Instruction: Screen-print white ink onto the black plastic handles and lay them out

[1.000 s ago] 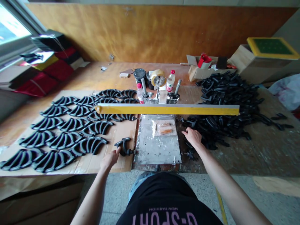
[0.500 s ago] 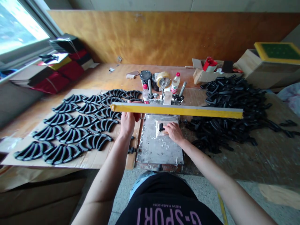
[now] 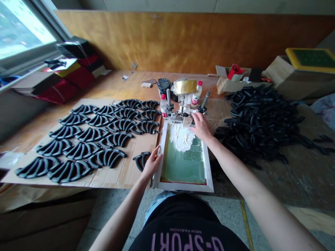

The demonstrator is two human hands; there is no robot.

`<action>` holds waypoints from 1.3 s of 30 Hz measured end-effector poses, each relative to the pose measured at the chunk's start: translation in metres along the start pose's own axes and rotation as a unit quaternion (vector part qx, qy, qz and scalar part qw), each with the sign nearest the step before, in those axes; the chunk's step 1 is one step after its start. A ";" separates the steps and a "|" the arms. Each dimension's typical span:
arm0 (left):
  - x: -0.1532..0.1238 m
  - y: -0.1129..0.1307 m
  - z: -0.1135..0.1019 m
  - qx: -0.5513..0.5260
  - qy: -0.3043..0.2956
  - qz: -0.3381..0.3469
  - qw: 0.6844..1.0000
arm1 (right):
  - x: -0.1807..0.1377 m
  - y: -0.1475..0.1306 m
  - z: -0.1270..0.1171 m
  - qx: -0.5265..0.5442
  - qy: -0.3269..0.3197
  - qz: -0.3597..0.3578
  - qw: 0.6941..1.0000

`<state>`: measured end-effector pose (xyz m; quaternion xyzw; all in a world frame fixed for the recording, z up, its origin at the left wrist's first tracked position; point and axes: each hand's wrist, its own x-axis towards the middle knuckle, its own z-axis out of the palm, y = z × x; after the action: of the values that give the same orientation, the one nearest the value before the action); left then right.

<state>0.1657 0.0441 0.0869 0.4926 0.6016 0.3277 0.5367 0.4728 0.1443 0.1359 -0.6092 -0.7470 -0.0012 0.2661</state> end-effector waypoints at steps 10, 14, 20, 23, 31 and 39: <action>0.004 -0.011 0.002 -0.017 -0.001 -0.015 1.000 | -0.042 -0.032 0.000 0.009 -0.210 -0.198 0.957; 0.004 -0.012 0.002 -0.005 -0.002 -0.008 1.000 | -0.041 -0.030 -0.013 0.046 -0.231 -0.215 0.948; 0.002 -0.007 0.003 -0.022 0.000 -0.008 1.000 | -0.053 -0.032 0.003 0.052 -0.145 -0.206 0.966; -0.003 0.004 0.003 -0.030 0.004 -0.018 0.999 | -0.051 -0.033 0.003 0.073 -0.154 -0.196 0.966; -0.021 0.077 -0.019 -0.019 0.019 0.028 0.999 | 0.033 0.000 -0.022 -0.016 -0.054 0.054 0.997; 0.011 0.158 0.000 -0.241 0.005 0.176 0.954 | -0.048 0.050 -0.011 0.040 -0.062 0.143 0.987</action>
<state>0.2047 0.1017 0.2297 0.4449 0.4109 0.5545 0.5707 0.5279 0.1102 0.1098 -0.6973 -0.6668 0.1045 0.2412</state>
